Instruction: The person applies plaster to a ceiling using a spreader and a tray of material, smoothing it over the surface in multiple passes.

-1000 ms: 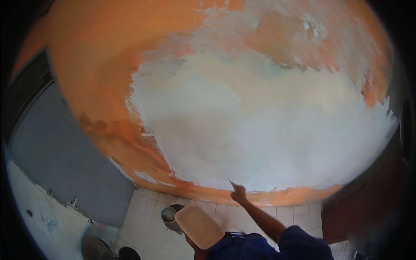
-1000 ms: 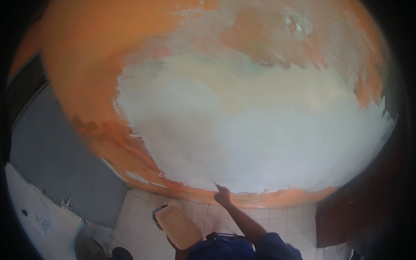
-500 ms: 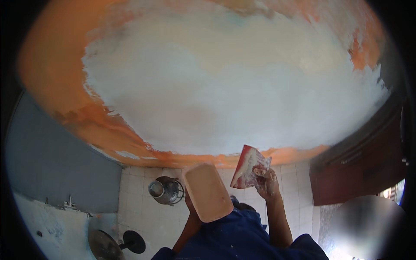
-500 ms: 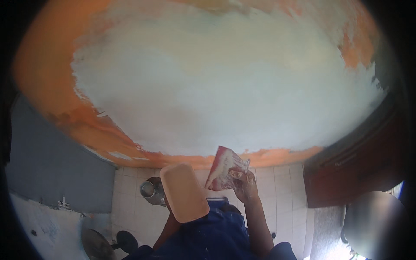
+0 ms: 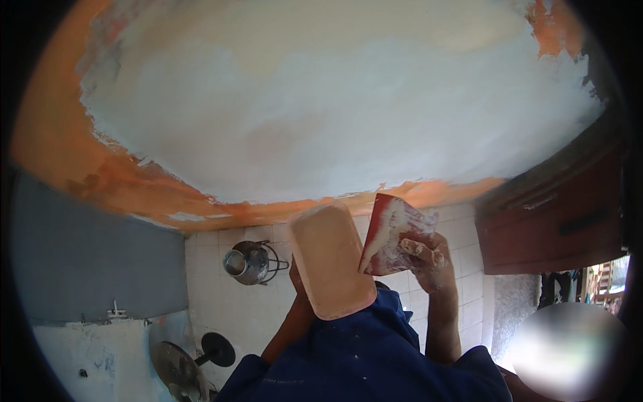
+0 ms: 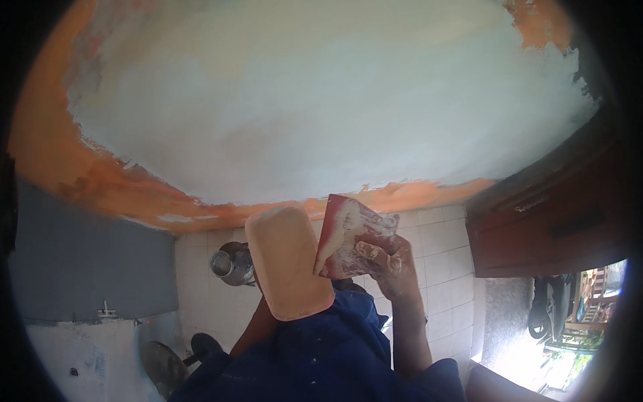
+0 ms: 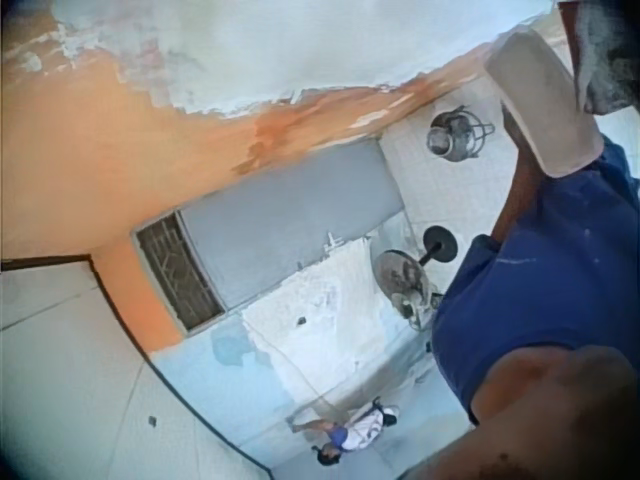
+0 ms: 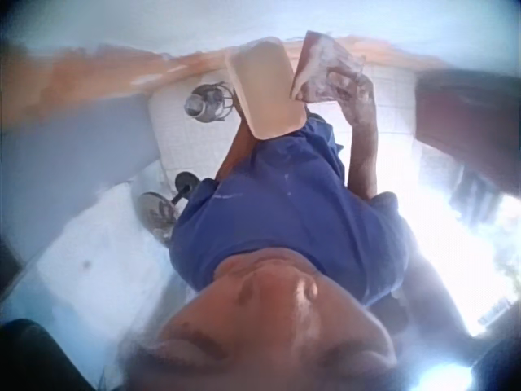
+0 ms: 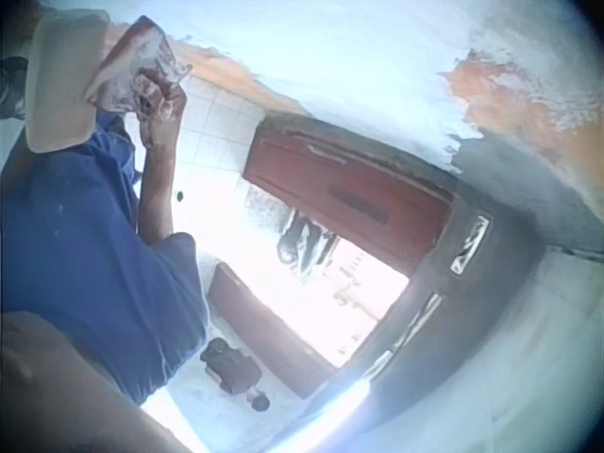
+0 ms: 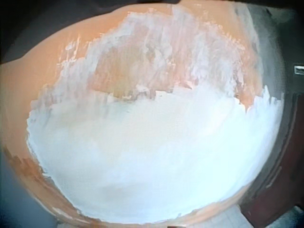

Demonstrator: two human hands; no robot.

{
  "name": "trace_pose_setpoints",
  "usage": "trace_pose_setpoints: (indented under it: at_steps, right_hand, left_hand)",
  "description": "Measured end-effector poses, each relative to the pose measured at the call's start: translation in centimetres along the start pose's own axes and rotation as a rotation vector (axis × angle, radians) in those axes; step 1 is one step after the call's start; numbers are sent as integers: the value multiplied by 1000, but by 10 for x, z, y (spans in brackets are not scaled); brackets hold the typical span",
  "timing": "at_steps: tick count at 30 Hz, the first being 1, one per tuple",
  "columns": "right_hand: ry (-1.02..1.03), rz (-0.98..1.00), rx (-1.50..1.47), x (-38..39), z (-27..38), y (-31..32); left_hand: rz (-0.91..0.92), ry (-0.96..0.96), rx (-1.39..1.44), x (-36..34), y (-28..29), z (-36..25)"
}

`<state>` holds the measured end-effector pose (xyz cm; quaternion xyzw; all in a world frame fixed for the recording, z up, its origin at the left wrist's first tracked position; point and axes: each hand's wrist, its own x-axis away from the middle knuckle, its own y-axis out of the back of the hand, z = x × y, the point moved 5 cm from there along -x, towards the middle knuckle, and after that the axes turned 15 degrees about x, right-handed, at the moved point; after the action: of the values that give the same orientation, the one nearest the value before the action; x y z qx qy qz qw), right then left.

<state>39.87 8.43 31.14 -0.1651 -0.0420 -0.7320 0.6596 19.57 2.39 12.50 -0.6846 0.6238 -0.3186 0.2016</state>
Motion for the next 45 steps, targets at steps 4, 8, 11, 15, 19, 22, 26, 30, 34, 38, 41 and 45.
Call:
trace_pose_setpoints:
  at_steps: [4, 8, 11, 15, 19, 22, 26, 30, 34, 38, 41, 45]
  right_hand:
    - [119, 9, 323, 9, 29, -7]
    - [279, 37, 494, 13, 37, -18]
    - [378, -5, 562, 14, 42, -18]
    - [377, -19, 593, 8, 50, -18]
    - [424, -36, 619, 4, 51, -19]
    - [447, -50, 609, -3, 48, -14]
    - [361, -56, 721, -7, 30, -19]
    - [347, 0, 867, -3, 25, -34]
    - [376, 38, 976, -3, 5, -40]
    - [356, 85, 978, -2, -2, -48]
    - [301, 101, 1035, -4, -3, -52]
    - [289, 84, 961, -5, -4, -51]
  left_hand:
    - [-4, -1, -69, -9, -8, -9]
    - [1, 8, -119, -19, -23, -4]
    - [17, -2, -156, -35, -34, -7]
    - [27, -32, -203, -58, -43, -14]
    - [62, -15, -246, -68, -59, -22]
    - [158, 286, 897, -61, -103, -39]
    - [93, 251, 832, -59, -100, -39]
    - [23, 232, 726, -55, -88, -34]
    - [44, 279, 732, -51, -92, -39]
    - [61, 278, 726, -48, -85, -40]
    - [25, 284, 655, -45, -80, -40]
    - [31, 274, 707, -46, -81, -38]
